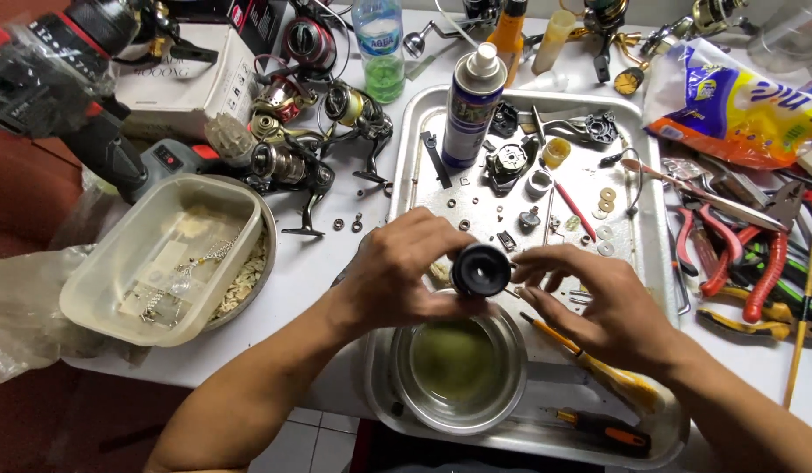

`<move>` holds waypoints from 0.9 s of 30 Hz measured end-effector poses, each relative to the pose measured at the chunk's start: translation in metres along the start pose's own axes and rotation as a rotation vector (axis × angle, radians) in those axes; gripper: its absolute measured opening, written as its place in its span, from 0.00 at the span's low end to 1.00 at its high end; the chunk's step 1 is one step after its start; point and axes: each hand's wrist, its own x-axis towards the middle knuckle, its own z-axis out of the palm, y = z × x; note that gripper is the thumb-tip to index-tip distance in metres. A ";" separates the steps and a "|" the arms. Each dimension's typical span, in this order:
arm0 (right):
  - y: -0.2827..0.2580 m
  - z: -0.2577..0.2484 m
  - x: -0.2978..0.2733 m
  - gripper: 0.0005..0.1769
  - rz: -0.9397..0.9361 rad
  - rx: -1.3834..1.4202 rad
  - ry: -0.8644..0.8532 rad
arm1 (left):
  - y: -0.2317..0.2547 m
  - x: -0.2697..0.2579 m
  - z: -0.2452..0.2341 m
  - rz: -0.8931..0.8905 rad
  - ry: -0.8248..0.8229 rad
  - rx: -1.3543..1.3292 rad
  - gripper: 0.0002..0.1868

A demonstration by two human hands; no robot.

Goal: The person cleans a disassembled fishing reel part by wiping it with a cloth over a metal bowl containing liquid. They then use a screwdriver to manipulate a screw on the part and continue wiping other small components with the cloth.

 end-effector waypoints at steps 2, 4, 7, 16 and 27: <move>0.005 0.001 -0.010 0.16 -0.019 0.007 0.033 | 0.005 0.003 0.001 0.021 -0.007 -0.020 0.28; 0.007 0.001 -0.015 0.15 -0.033 0.015 0.069 | 0.009 0.004 0.003 0.043 -0.018 -0.044 0.28; 0.006 -0.001 -0.017 0.13 -0.082 0.034 0.121 | 0.013 0.007 0.005 0.083 -0.014 -0.057 0.29; -0.008 0.002 -0.018 0.12 -0.429 -0.117 0.174 | 0.023 0.009 0.006 0.120 -0.061 0.059 0.27; -0.006 0.007 -0.025 0.18 -0.572 -0.177 0.116 | 0.025 0.008 0.005 0.146 -0.058 0.122 0.19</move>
